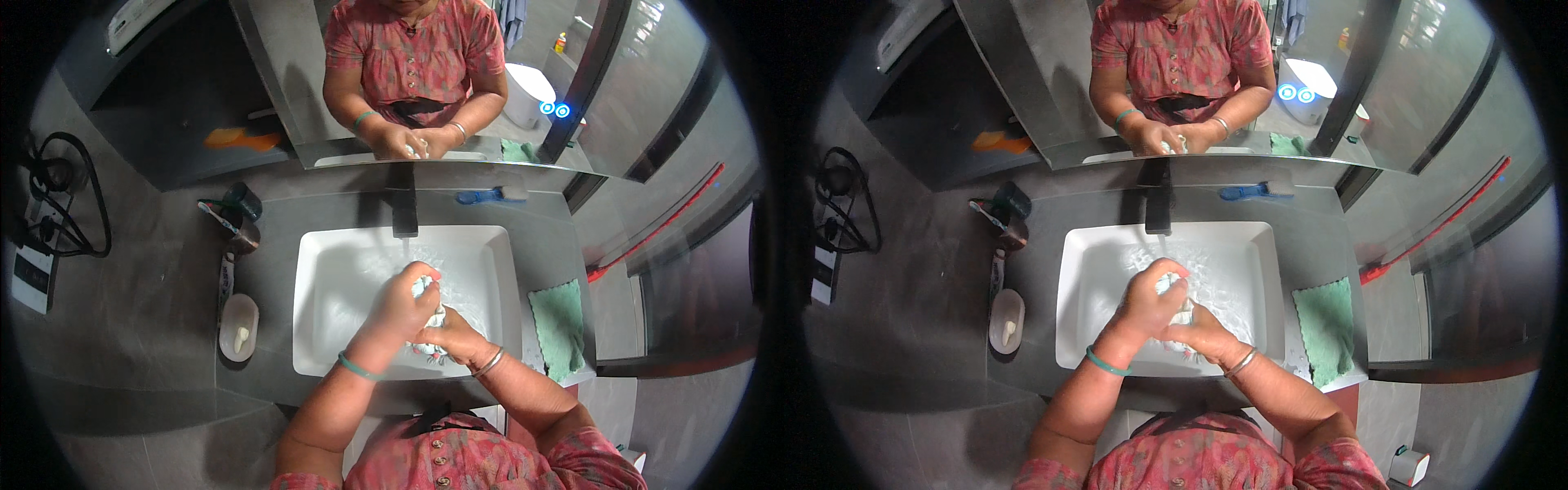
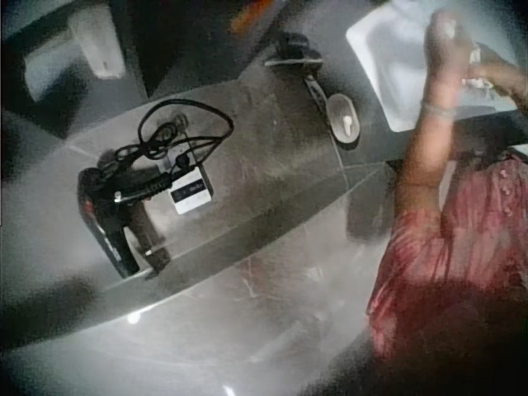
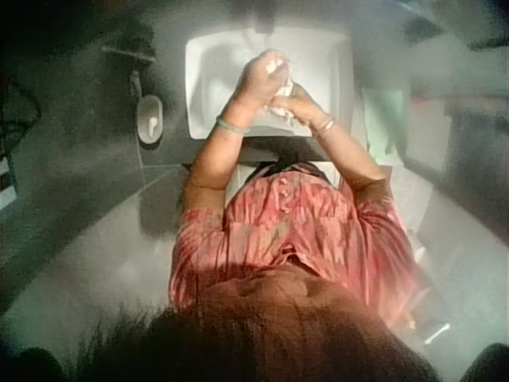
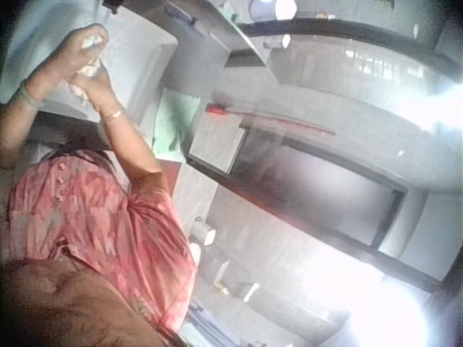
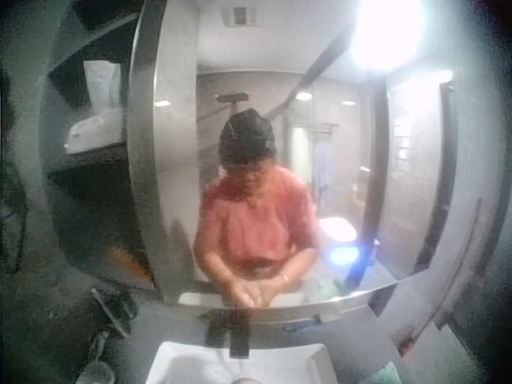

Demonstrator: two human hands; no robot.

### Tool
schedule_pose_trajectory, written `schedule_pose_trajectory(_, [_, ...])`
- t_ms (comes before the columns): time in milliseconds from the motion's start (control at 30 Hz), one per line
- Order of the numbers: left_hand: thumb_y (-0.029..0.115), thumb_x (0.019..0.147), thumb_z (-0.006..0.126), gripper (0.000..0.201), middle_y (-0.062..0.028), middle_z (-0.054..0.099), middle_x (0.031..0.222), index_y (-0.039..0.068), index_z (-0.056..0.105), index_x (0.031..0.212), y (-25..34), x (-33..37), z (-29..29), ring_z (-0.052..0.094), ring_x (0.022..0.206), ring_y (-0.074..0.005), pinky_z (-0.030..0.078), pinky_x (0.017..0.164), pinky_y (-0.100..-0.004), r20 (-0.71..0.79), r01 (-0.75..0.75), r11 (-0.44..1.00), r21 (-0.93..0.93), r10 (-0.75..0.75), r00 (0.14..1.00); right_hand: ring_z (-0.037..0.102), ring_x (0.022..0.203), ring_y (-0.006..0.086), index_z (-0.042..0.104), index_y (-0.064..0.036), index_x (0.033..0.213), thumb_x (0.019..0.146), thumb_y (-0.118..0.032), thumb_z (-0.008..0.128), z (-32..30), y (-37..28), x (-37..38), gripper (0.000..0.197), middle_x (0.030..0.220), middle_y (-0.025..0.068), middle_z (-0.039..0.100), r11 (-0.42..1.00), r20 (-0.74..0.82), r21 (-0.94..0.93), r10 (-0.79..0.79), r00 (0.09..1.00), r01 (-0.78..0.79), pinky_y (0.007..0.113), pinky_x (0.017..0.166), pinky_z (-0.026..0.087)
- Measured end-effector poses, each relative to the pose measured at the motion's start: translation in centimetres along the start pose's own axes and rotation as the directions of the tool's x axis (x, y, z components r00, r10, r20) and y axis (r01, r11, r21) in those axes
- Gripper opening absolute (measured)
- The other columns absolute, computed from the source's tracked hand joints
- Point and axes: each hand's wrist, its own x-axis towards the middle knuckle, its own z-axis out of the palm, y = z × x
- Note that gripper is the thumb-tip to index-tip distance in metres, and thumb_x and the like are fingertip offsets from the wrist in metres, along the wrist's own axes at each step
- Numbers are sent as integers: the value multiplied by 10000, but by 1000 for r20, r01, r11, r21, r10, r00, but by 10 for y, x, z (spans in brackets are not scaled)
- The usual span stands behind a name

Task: The person washes a light blue cloth by hand in a bathroom sink. They rub the cloth with soap, rinse it under running water, and wring it out repeatedly.

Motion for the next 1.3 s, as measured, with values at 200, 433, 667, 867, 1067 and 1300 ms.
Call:
schedule_pose_trajectory(200, [344,914,729,865,-252,441,1486,27,279,1581,-8,1,-21,506,1325,-392,419,1104,-467,242,114,649,-752,110,964,594,617,204,573,-94,1303,890,-327,651,-6,-4,-17,481,1020,149,683,748,454,543,123,883,-383,263,471,425])
schedule_pose_trajectory(433, [425,956,688,395,-112,674,809,108,598,737,-9,-15,-26,685,865,-317,500,1005,-546,397,218,551,-806,229,889,607,621,216,577,-100,1279,931,-416,657,8,6,-21,477,1038,164,692,707,604,525,83,792,-474,258,427,407])
schedule_pose_trajectory(667, [320,1057,544,439,-44,552,687,114,512,671,4,-22,-26,647,786,-263,534,777,-425,325,325,631,-705,-120,938,584,678,137,579,-78,1198,846,-374,824,7,-18,-23,521,946,67,646,934,490,219,146,860,-283,235,470,396])
schedule_pose_trajectory(867, [171,936,683,315,-8,617,643,8,626,673,-16,-14,-3,533,620,-79,445,579,-284,40,190,943,-271,-187,982,556,663,115,594,-71,1117,785,-288,811,19,-14,-5,452,865,20,615,969,118,-219,142,983,-114,277,549,457])
schedule_pose_trajectory(1067, [203,926,692,331,11,592,606,-6,631,677,-43,1,16,509,621,-71,435,576,-292,-138,112,992,-50,-118,983,598,696,134,584,-24,1152,765,-263,766,19,-3,15,490,901,37,654,925,-156,-346,111,981,-160,277,599,500])
schedule_pose_trajectory(1300, [181,967,687,177,-115,731,1042,13,687,1022,-18,4,-21,682,947,-172,546,866,-323,176,130,841,-525,-42,983,531,560,126,604,-70,1047,784,-269,727,11,-14,6,352,834,60,657,973,173,48,215,961,-227,263,444,375])
